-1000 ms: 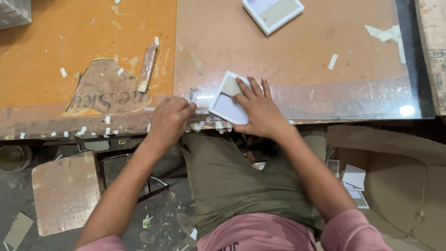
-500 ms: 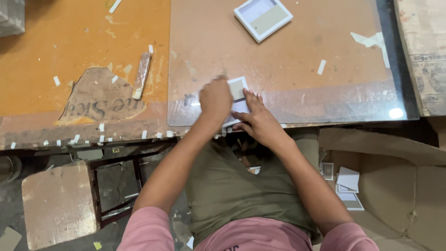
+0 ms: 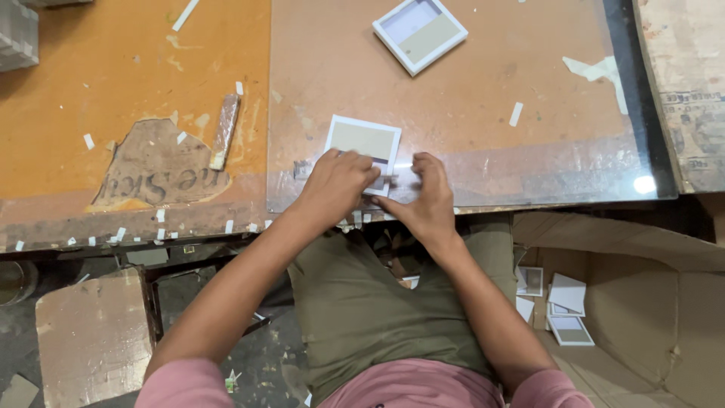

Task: The person sands the edges of small white rectangular frames using a sanding block. They repeatedly flip and rotate each frame to sand all sides, then place the finished frames into a cardboard box.

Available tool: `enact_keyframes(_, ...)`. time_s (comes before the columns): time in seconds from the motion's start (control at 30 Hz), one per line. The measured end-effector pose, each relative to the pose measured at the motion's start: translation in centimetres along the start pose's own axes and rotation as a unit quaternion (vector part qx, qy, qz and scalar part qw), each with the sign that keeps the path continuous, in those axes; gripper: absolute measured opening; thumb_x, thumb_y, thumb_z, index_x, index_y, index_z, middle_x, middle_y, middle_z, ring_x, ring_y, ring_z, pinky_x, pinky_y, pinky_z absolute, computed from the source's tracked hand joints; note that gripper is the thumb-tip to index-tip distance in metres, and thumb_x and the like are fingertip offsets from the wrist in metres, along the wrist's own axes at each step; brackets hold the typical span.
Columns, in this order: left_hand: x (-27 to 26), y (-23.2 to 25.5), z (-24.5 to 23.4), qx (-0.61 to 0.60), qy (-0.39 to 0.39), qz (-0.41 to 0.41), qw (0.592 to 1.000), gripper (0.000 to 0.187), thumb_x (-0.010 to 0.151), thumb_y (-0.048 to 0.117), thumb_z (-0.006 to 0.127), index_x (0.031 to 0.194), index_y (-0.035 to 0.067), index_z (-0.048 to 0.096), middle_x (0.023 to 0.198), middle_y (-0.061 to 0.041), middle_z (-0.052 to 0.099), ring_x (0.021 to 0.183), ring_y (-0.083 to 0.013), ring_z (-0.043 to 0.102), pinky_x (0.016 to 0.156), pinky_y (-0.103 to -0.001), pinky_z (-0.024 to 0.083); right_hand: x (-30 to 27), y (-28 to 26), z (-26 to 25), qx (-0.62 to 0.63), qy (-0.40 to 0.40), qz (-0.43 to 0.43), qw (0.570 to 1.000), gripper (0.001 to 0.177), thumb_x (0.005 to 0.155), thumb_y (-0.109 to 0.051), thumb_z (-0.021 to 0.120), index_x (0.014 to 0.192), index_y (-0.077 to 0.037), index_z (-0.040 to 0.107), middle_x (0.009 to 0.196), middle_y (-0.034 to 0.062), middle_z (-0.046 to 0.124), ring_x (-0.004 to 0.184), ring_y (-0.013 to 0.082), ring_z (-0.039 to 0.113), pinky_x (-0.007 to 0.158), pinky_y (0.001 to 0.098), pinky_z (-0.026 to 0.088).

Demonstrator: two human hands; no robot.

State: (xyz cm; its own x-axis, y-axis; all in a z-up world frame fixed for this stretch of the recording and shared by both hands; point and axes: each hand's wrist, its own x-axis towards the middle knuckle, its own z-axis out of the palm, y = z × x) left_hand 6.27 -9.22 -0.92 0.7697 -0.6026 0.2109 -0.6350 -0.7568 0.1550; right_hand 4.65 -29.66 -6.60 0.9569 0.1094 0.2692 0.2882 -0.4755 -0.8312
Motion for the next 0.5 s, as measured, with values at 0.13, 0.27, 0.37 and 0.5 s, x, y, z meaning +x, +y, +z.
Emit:
enact_keyframes(0.13,-4.0,2.5,-2.3,0.032,-0.021,0.002,0.999,0.019,0.083,0.008,0.065,0.101,0.009,0.073,0.095,-0.001,0.067,0.096,-0.0222,0.062,0.086,-0.044,0.043,0.7,-1.3,0.2,-0.175,-0.028,-0.143,0.974,0.066,0.067,-0.043,0.088,0.123,-0.016,0.067,0.145,0.0224,0.042,0.126,0.0463,0.048,0.099,0.0621,0.037)
enact_keyframes(0.27,-7.5,6.6,-3.2,-0.006,-0.001,-0.010,1.000,0.034,0.079,0.007,0.066,0.111,0.009,0.074,0.094,-0.003,0.065,0.096,-0.0231,0.060,0.087,-0.046,0.040,0.0,-2.3,-2.4,-0.248,-0.092,-0.122,0.957,0.039,0.079,-0.046,0.078,0.099,-0.014,0.081,0.152,0.0146,0.046,0.142,0.0450,0.036,0.119,0.0646,0.012)
enact_keyframes(0.37,-9.1,6.5,-4.6,-0.042,0.015,-0.060,0.997,0.039,0.074,0.004,0.068,0.112,0.011,0.075,0.092,-0.004,0.063,0.096,-0.0240,0.060,0.086,-0.045,0.039,-4.5,-2.8,-10.8,-0.308,-0.067,-0.025,0.949,0.039,0.078,-0.041,0.078,0.073,-0.003,0.076,0.153,0.0083,0.053,0.144,0.0406,0.038,0.118,0.0566,0.027)
enact_keyframes(0.5,-10.4,5.1,-4.9,-0.053,0.070,-0.116,0.989,0.037,0.071,0.002,0.070,0.107,0.009,0.074,0.098,-0.005,0.066,0.097,-0.0249,0.061,0.085,-0.045,0.038,-13.4,-1.4,-20.1,-0.279,0.189,0.236,0.912,0.026,0.107,-0.029,0.056,0.122,-0.015,0.072,0.124,0.0166,0.068,0.115,0.0374,0.063,0.103,0.0454,0.048)
